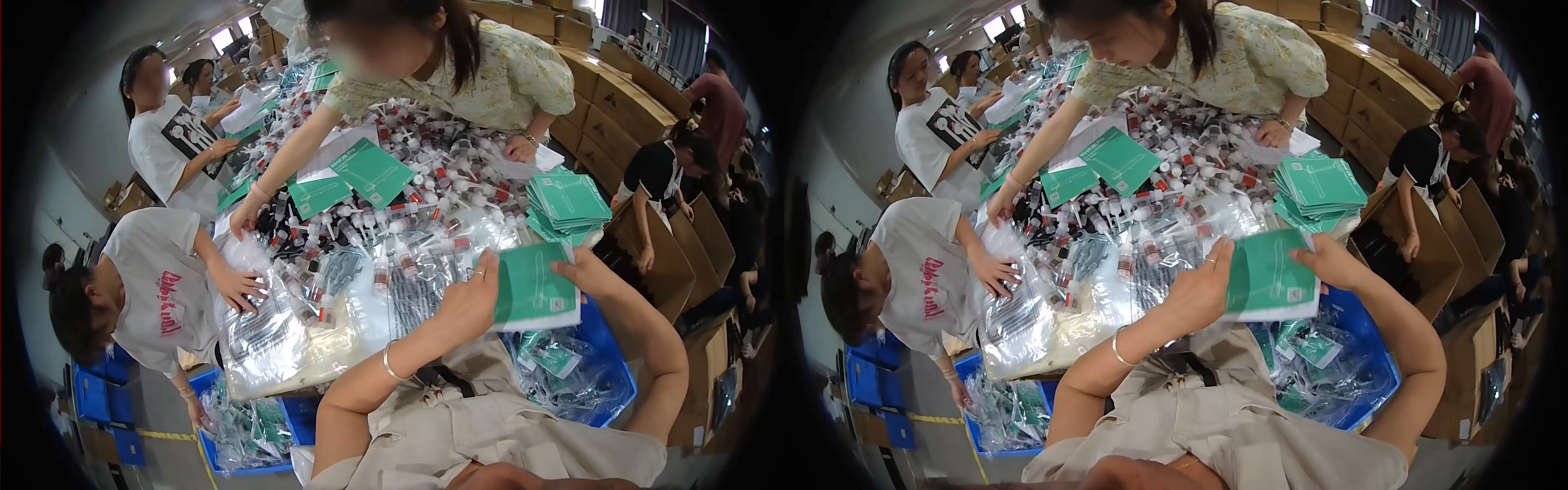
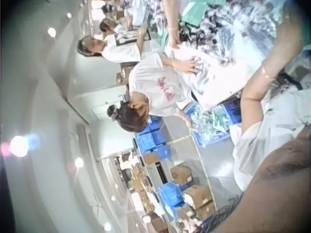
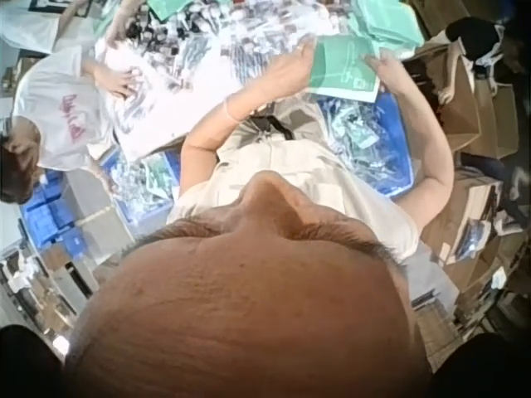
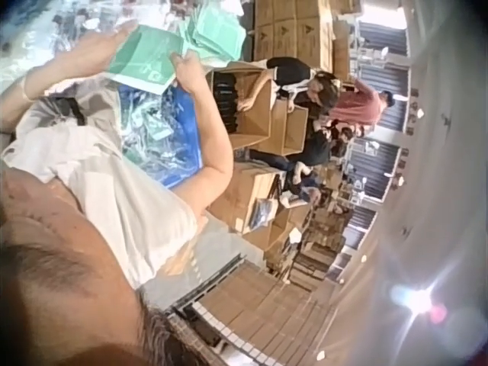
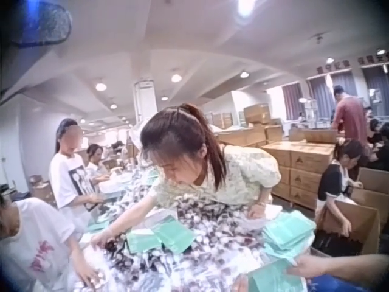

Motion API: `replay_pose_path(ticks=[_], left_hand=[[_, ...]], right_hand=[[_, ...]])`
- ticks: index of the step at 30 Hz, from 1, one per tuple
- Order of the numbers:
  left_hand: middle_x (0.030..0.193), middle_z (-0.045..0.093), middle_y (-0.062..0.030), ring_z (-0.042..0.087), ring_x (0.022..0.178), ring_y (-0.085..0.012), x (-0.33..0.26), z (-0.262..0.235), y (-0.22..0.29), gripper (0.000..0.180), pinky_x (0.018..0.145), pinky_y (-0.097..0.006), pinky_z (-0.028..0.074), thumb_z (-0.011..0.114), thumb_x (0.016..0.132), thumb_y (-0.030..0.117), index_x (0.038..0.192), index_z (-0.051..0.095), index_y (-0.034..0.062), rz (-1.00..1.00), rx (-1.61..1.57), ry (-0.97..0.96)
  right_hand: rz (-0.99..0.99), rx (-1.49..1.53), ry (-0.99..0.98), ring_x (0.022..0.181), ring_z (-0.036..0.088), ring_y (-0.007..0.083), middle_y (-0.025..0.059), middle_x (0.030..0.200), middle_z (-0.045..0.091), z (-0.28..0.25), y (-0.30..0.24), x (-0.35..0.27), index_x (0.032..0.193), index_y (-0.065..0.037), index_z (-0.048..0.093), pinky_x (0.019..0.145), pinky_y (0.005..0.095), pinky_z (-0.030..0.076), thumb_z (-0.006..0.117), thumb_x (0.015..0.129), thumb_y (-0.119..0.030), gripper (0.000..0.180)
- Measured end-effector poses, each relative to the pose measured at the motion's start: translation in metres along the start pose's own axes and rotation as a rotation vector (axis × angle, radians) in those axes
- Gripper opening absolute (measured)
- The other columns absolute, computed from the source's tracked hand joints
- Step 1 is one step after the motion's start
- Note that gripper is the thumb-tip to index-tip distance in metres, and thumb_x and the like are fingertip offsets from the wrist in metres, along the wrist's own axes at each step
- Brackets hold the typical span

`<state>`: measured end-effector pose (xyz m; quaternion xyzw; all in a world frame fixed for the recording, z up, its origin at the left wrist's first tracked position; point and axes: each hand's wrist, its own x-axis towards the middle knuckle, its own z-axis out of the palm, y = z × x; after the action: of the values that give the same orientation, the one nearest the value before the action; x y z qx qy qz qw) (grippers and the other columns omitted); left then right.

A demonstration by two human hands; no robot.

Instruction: Packing small spray bottles and green user manuals into plastic zip-lock bags at a factory workstation.

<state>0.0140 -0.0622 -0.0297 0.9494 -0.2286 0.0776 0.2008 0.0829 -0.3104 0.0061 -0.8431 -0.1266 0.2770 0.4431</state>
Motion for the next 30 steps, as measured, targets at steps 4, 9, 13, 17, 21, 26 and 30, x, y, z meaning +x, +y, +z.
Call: replay_pose_path(ticks=[4, 9, 13, 17, 21, 26, 30], left_hand=[[0.138, 0.029, -0.0335, 0.064, 0.069, -0.0374, 0.001, 0.004, 0.005, 0.071, 0.054, -0.042, 0.051, 0.053, 0.066, -0.002, 0.132, 0.027, -0.0140, 0.005, -0.052, 0.000], [0.141, 0.027, -0.0302, 0.063, 0.073, -0.0398, 0.001, 0.009, 0.007, 0.073, 0.054, -0.042, 0.051, 0.052, 0.066, -0.005, 0.133, 0.025, -0.0123, 0.017, -0.120, 0.046], [0.143, 0.025, -0.0284, 0.062, 0.080, -0.0410, -0.003, 0.011, 0.004, 0.075, 0.055, -0.043, 0.051, 0.053, 0.065, -0.005, 0.134, 0.024, -0.0106, 0.006, -0.130, 0.090], [0.143, 0.025, -0.0272, 0.061, 0.083, -0.0393, -0.002, 0.014, 0.006, 0.075, 0.056, -0.044, 0.050, 0.053, 0.065, -0.005, 0.135, 0.025, -0.0094, 0.002, -0.168, 0.145], [0.143, 0.026, -0.0256, 0.061, 0.076, -0.0385, -0.004, 0.012, 0.007, 0.074, 0.059, -0.041, 0.050, 0.052, 0.066, -0.006, 0.135, 0.026, -0.0076, 0.021, -0.243, 0.123], [0.141, 0.030, -0.0272, 0.056, 0.099, -0.0411, -0.001, 0.036, 0.005, 0.077, 0.073, -0.044, 0.050, 0.055, 0.063, -0.007, 0.134, 0.027, -0.0085, 0.110, -0.326, 0.290], [0.143, 0.031, -0.0212, 0.052, 0.107, -0.0402, -0.015, 0.039, -0.005, 0.074, 0.077, -0.045, 0.050, 0.051, 0.066, -0.007, 0.137, 0.027, -0.0032, 0.076, -0.340, 0.265]], right_hand=[[-0.115, 0.125, 0.091, 0.041, 0.053, 0.0116, 0.0049, 0.066, 0.059, 0.013, 0.004, 0.013, 0.095, 0.001, 0.059, 0.033, 0.0241, 0.042, 0.050, 0.092, -0.014, 0.018], [-0.243, 0.088, 0.154, 0.043, 0.055, 0.0121, 0.0052, 0.064, 0.059, 0.036, -0.003, 0.039, 0.095, 0.002, 0.058, 0.034, 0.0251, 0.044, 0.048, 0.093, -0.015, 0.020], [-0.062, -0.107, -0.180, 0.046, 0.058, 0.0146, 0.0083, 0.067, 0.060, 0.052, -0.038, 0.037, 0.098, 0.001, 0.058, 0.035, 0.0266, 0.045, 0.047, 0.091, -0.011, 0.017], [-0.175, 0.021, -0.058, 0.046, 0.057, 0.0153, 0.0084, 0.066, 0.059, 0.059, -0.010, 0.067, 0.097, 0.003, 0.058, 0.035, 0.0276, 0.046, 0.045, 0.089, -0.007, 0.018], [0.091, -0.198, -0.389, 0.078, 0.059, 0.0182, 0.0080, 0.082, 0.063, 0.067, -0.023, 0.081, 0.099, 0.001, 0.061, 0.069, 0.0321, 0.049, 0.052, 0.087, -0.009, 0.018], [-0.093, -0.070, -0.455, 0.077, 0.060, 0.0186, 0.0083, 0.088, 0.064, 0.084, 0.011, 0.106, 0.105, 0.001, 0.059, 0.067, 0.0307, 0.049, 0.056, 0.087, -0.012, 0.023], [-0.003, 0.185, -0.597, 0.073, 0.062, 0.0181, 0.0081, 0.088, 0.064, 0.096, 0.009, 0.115, 0.106, 0.000, 0.059, 0.063, 0.0289, 0.050, 0.057, 0.087, -0.013, 0.023]])
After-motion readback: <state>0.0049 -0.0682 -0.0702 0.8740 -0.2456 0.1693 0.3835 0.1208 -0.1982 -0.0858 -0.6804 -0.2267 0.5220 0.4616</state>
